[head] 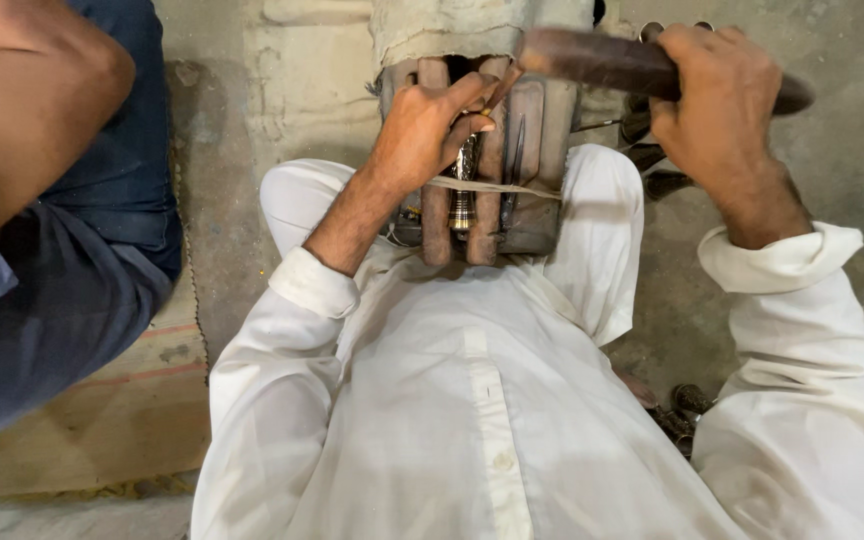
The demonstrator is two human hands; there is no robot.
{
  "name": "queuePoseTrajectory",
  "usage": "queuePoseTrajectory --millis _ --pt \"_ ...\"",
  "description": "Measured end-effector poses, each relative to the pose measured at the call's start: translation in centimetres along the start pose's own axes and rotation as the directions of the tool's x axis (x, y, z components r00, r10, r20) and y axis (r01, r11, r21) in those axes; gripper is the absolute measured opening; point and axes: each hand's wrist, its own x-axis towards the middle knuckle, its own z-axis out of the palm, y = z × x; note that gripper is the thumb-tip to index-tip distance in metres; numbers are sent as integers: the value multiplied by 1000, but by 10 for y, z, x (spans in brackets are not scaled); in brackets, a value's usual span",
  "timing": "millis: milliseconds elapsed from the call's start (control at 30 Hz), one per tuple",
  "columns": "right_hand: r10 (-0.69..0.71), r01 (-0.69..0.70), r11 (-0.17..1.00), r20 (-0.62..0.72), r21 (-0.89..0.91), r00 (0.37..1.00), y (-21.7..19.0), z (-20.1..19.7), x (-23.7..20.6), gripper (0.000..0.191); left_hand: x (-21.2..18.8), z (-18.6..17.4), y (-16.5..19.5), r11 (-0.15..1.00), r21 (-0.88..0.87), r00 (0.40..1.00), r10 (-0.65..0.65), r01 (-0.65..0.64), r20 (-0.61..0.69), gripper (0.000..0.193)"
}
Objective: The person sits cross-legged on the floor with a brass vessel held upright between wooden clamp forms. They hold a small chisel against the brass and strike it with a wooden mallet, carving decorative patterns, periodically rotating the vessel and repositioning the chisel to work new areas of the surface.
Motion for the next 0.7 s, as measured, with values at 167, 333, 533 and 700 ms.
queuePoseTrajectory --millis 167,333,533,700 --pt "12 0 997 162 -78 987 7 3 -4 28 -7 6 7 976 -80 976 -209 204 -65 36" --pt "-9 7 1000 54 27 998 5 12 -6 27 -11 13 7 995 24 989 -90 94 -116 36" --pt "-115 123 988 84 -91 990 -3 5 1 19 -18 19 0 1000 -20 977 -23 20 -214 31" --pt "65 -106 989 332 107 941 -14 -4 15 27 -35 27 10 918 -211 866 -389 336 -314 27"
